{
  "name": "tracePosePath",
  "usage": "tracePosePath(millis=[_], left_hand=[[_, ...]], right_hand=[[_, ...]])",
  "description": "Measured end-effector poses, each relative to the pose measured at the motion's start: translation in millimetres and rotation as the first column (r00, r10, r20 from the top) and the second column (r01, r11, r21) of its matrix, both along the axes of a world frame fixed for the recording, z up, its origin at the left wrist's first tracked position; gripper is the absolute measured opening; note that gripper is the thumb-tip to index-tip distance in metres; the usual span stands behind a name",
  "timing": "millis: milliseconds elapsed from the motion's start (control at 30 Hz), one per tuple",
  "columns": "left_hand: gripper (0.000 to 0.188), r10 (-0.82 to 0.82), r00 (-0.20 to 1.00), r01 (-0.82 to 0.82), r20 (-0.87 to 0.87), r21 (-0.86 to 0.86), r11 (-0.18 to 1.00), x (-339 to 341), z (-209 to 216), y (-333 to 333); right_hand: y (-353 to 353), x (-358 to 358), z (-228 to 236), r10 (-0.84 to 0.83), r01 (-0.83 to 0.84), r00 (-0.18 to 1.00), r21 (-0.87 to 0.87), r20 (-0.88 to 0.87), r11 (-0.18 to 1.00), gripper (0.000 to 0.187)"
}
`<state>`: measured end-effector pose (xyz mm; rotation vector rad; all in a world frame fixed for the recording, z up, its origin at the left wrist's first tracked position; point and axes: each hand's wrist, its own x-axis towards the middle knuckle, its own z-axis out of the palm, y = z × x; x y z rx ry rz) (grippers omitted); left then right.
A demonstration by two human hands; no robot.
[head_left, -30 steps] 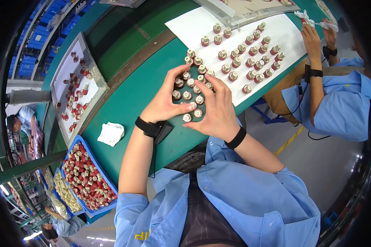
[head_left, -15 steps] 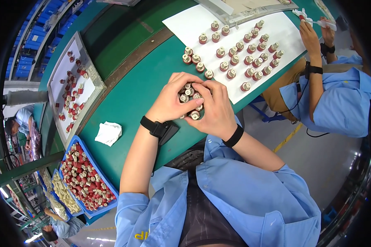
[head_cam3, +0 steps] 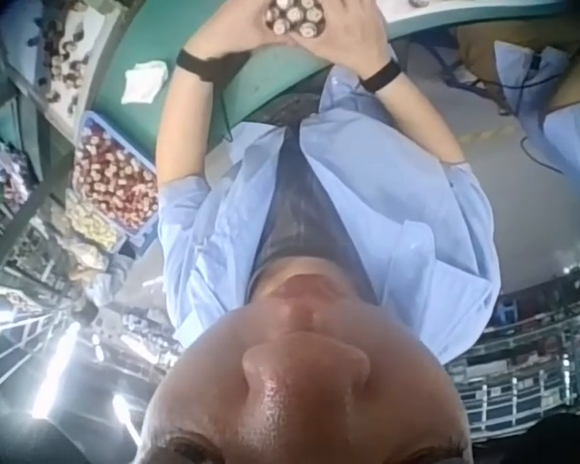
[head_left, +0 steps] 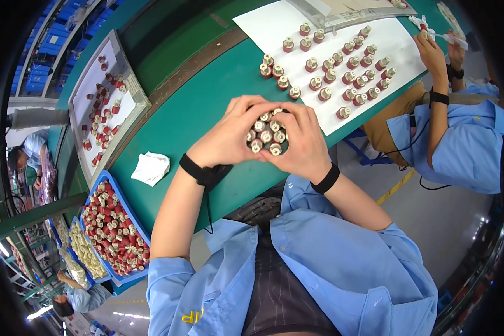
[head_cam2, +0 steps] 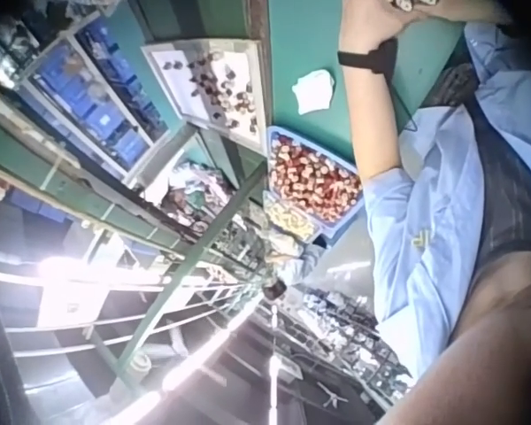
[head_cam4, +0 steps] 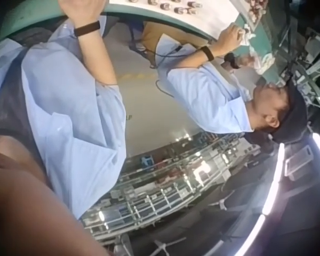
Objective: The person picks up components from a tray, wipes them with a cloth, and arranges them on a white sheet. After inspecting and cleaning several components, the person gathers them and places them into a separate tray.
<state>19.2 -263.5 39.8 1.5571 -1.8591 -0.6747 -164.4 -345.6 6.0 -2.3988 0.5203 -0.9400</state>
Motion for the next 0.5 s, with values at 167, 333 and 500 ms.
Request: tracePosePath(millis=[167,333,500], left_hand=[[0.081,0.017,0.999,-0.017,0.041,-0.004,1.000,7.7,-7.6,-6.8],[0.066,0.031,0.999,-0.028,0.020,-0.113,0.993,6.9,-13.7,-9.1],[0.053,0.085,0.996,-0.087,-0.032,-0.083,0.993,-0.2,-13.2,-6.8]], right_hand=[[-1.6,0.1,-3.4,0.020,-0.021,0.998,0.019,0.066,1.000,0.062],[1.5,4.0,-1.4,-0.059,0.055,0.997,0.067,0.058,0.996,0.057],[1.4,1.2,0.2,-0.069,0.068,0.998,0.061,0.003,0.996,0.052]])
